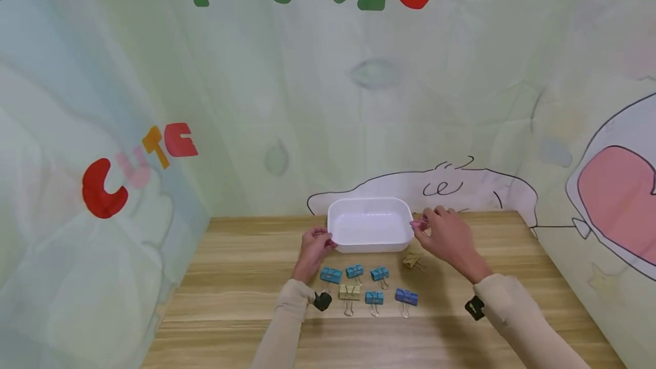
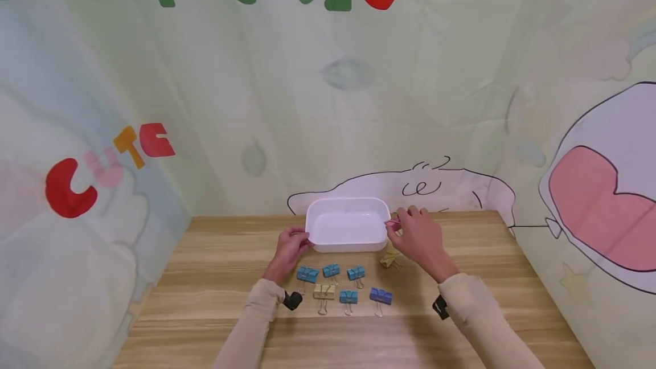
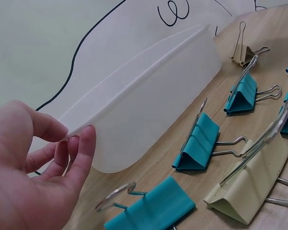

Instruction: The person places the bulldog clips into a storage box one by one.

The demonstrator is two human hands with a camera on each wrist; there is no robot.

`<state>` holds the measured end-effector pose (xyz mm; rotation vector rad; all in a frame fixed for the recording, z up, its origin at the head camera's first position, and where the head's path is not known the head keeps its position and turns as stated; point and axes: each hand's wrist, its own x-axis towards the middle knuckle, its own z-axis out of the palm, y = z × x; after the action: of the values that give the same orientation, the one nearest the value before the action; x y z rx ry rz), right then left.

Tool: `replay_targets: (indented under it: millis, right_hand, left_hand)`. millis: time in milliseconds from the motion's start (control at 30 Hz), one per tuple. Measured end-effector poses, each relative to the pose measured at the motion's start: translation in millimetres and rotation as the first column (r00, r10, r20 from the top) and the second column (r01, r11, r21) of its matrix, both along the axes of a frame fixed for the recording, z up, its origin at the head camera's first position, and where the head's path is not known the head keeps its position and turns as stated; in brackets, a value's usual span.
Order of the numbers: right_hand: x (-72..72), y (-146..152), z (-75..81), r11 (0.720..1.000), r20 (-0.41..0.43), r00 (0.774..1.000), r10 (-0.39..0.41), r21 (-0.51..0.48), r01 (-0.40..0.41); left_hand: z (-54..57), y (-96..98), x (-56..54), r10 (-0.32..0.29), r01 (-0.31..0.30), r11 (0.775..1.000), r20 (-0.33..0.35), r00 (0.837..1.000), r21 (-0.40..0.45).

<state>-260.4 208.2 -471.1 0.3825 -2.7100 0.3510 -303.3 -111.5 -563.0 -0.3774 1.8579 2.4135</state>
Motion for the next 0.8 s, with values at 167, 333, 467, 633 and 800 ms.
replay_targets:
  millis: [167,333,467,633,800]
  right_hand:
    - [-15.9,-21.8,10.5,0.998,0.050,0.998,0.045,0.048,-0.048]
    - [-27.7,-39.2,14.0,0.995,0.098,0.994,0.058,0.078,-0.066]
    - [-33.4,-48.8,15.0,0.992,0.108,0.992,0.060,0.104,-0.072]
    - [-38.5,-57.1,17.4,0.990,0.098,0.993,0.063,0.121,-0.075]
    - [-42.7,-62.9,17.7,0.990,0.110,0.992,0.059,0.124,-0.072]
  left_hand:
    - [-1.3,-0.4,1.6,-0.002,0.002,1.000,-0.001,1.000,0.005]
    - [-1.5,0.7,2.1,0.002,-0.002,1.000,0.004,1.000,0.007]
    - [0.5,1.6,3.2,0.001,-0.001,1.000,0.004,1.000,0.009]
    - [2.5,1.6,4.5,0.002,-0.002,1.000,-0.010,1.000,0.006]
    - [2.2,0.1,4.5,0.008,-0.008,1.000,-0.014,1.000,0.004]
